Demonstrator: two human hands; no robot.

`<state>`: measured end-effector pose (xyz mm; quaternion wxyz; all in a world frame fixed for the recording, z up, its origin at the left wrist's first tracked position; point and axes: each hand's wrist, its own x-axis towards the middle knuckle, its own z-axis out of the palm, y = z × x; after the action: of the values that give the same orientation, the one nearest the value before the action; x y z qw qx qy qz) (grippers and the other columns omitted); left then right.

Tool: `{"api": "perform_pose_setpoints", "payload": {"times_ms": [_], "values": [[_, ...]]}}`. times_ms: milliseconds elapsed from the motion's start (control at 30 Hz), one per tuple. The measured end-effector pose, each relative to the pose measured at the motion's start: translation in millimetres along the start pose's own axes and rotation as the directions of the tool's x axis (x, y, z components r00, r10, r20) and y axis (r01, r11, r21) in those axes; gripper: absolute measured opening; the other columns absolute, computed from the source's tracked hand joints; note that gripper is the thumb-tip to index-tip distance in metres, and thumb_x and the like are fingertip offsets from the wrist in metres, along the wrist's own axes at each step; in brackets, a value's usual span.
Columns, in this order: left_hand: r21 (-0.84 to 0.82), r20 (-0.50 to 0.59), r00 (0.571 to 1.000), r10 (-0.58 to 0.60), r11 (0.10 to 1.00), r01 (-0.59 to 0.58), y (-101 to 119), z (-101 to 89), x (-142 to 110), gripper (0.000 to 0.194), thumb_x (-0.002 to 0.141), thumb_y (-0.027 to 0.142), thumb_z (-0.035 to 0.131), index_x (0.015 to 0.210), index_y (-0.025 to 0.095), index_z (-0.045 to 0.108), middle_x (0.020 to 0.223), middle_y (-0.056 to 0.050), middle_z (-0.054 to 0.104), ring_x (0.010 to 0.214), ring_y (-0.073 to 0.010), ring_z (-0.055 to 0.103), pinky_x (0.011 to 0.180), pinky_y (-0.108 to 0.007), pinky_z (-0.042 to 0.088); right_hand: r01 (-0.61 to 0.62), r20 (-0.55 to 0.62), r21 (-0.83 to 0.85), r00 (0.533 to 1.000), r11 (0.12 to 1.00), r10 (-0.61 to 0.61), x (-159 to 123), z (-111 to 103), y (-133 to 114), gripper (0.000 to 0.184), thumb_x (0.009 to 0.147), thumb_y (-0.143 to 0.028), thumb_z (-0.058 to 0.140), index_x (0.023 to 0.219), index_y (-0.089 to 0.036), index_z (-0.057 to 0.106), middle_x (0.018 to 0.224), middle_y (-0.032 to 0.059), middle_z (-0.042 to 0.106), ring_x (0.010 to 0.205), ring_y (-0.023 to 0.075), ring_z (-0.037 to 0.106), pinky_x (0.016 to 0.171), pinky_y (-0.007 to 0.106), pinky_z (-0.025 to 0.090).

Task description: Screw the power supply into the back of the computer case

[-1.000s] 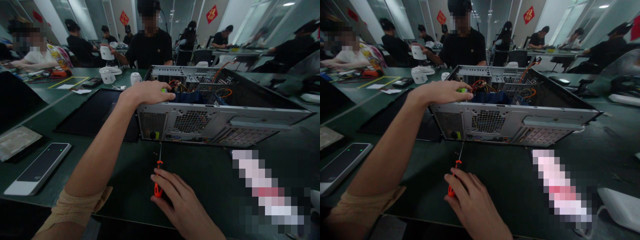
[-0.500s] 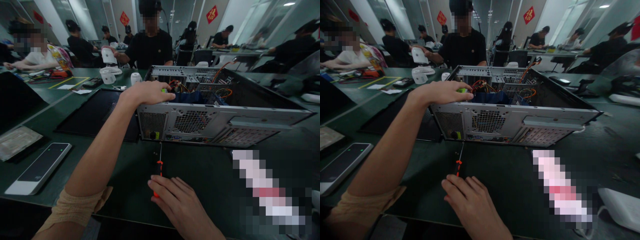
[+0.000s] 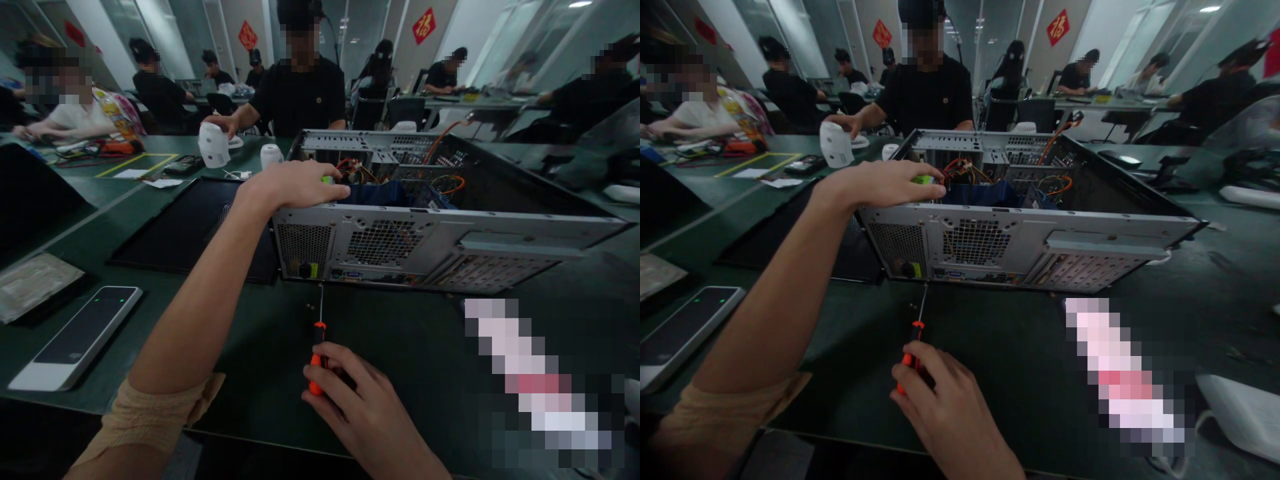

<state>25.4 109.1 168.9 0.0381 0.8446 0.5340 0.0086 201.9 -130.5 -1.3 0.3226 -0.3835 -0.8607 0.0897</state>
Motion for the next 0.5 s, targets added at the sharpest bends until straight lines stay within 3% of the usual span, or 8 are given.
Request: {"api": "perform_pose_setpoints", "payload": {"times_ms": [167, 333, 500], "values": [[0.01, 0.004, 1.0, -0.011, 1.0, 0.011, 2.0, -1.1, -0.9, 0.08, 0.097, 0.075, 0.035, 0.162, 0.029, 0.047, 0.163, -0.003, 0.053, 0.145, -0.0355, 0.054, 0.122, -0.048, 0.039, 0.02, -0.073, -0.036, 0.997, 0.999, -0.023, -1.6, -0.3, -3.0, 0.023, 0.114, -0.03, 0.046, 0.113, -0.019, 0.066, 0.111, 0.0055, 0.077, 0.099, 0.015, 0.077, 0.076, 0.026, 0.058], [0.012, 0.01, 1.0, -0.017, 1.0, 0.017, 2.3, -1.3, -1.2, 0.08, 0.098, 0.076, 0.034, 0.163, 0.03, 0.045, 0.163, -0.003, 0.053, 0.146, -0.035, 0.053, 0.122, -0.049, 0.038, 0.106, -0.088, -0.07, 0.99, 0.992, -0.112, -2.7, -1.9, -2.2, 0.025, 0.116, -0.024, 0.043, 0.123, -0.02, 0.066, 0.123, 0.0027, 0.079, 0.098, 0.0117, 0.079, 0.07, 0.026, 0.054], [0.011, -0.002, 1.0, -0.012, 1.0, 0.012, 0.0, -0.4, 0.2, 0.081, 0.097, 0.077, 0.034, 0.161, 0.029, 0.047, 0.162, -0.004, 0.054, 0.145, -0.0366, 0.054, 0.121, -0.051, 0.039, 0.101, 0.043, -0.064, 0.994, 0.993, -0.099, -2.2, -2.2, -2.3, 0.03, 0.117, -0.03, 0.038, 0.128, -0.025, 0.066, 0.13, -0.0024, 0.077, 0.099, 0.015, 0.079, 0.067, 0.029, 0.057]]}}
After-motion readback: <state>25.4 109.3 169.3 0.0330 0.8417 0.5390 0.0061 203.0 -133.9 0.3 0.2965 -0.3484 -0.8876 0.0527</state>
